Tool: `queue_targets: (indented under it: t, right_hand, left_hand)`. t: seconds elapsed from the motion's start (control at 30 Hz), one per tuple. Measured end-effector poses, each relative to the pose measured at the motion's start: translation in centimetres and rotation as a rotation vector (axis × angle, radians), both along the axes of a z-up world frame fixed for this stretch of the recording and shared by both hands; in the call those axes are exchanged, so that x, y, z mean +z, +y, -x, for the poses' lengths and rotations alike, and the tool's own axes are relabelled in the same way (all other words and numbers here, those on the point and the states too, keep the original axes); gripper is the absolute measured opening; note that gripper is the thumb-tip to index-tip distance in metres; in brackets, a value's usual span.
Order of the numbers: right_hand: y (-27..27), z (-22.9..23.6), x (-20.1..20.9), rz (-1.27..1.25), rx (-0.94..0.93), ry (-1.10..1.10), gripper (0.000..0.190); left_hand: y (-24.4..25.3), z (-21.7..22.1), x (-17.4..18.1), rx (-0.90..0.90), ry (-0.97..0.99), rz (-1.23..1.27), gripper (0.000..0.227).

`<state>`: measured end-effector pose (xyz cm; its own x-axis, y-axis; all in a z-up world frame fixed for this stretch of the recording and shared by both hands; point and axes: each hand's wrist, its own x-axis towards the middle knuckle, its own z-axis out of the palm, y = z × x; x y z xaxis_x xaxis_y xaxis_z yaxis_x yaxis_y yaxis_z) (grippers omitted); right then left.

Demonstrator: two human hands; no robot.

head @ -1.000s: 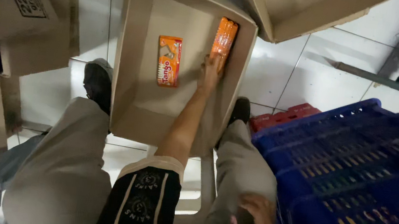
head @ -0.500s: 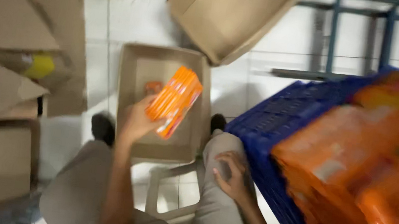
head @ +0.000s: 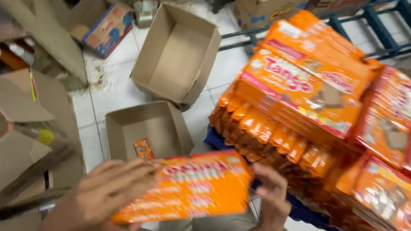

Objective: The person sits on the floor and repeatedly transfers stacks of orange Tango snack packs from a cardboard box into a blue plastic crate. The person handles the snack packs by hand, arranging them in layers within the crate.

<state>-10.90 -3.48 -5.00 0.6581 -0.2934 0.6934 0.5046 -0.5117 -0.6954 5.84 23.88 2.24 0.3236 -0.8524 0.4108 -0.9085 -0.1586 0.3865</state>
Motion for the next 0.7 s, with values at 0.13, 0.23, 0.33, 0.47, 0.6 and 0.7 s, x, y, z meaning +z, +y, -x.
queue_targets:
  t: [0.13,0.23,0.33,0.47,0.6,0.7]
  right_hand:
    - [-3.7,3.1,7.2,-0.011,0.190,0.253,0.079]
    - [-6.0,4.9,9.5,0.198,0.130,0.310,0.069]
    - [-7.8,5.3,10.5,0.522,-0.012,0.301,0.068]
    - [-9.1,4.8,10.8,0.816,-0.112,0.356,0.067]
    - [-10.0,3.0,9.3,0.996,-0.214,0.482,0.056]
    - [-10.6,2.1,9.3,1.083,-0.218,0.506,0.053]
  left_hand:
    - [-4.9,1.9,4.6,-0.300,-0.236,-0.060,0.042]
    - [-8.4,2.1,6.1,-0.379,-0.407,-0.011,0.037]
    - [-11.9,0.4,5.8,-0.421,-0.521,0.115,0.027]
    - [-15.0,-2.7,3.4,-0.444,-0.715,0.320,0.028]
    - [-16.4,-4.4,0.2,-0.427,-0.714,0.310,0.026]
    - [-17.4,-5.3,-1.6,-0.431,-0.640,0.358,0.030]
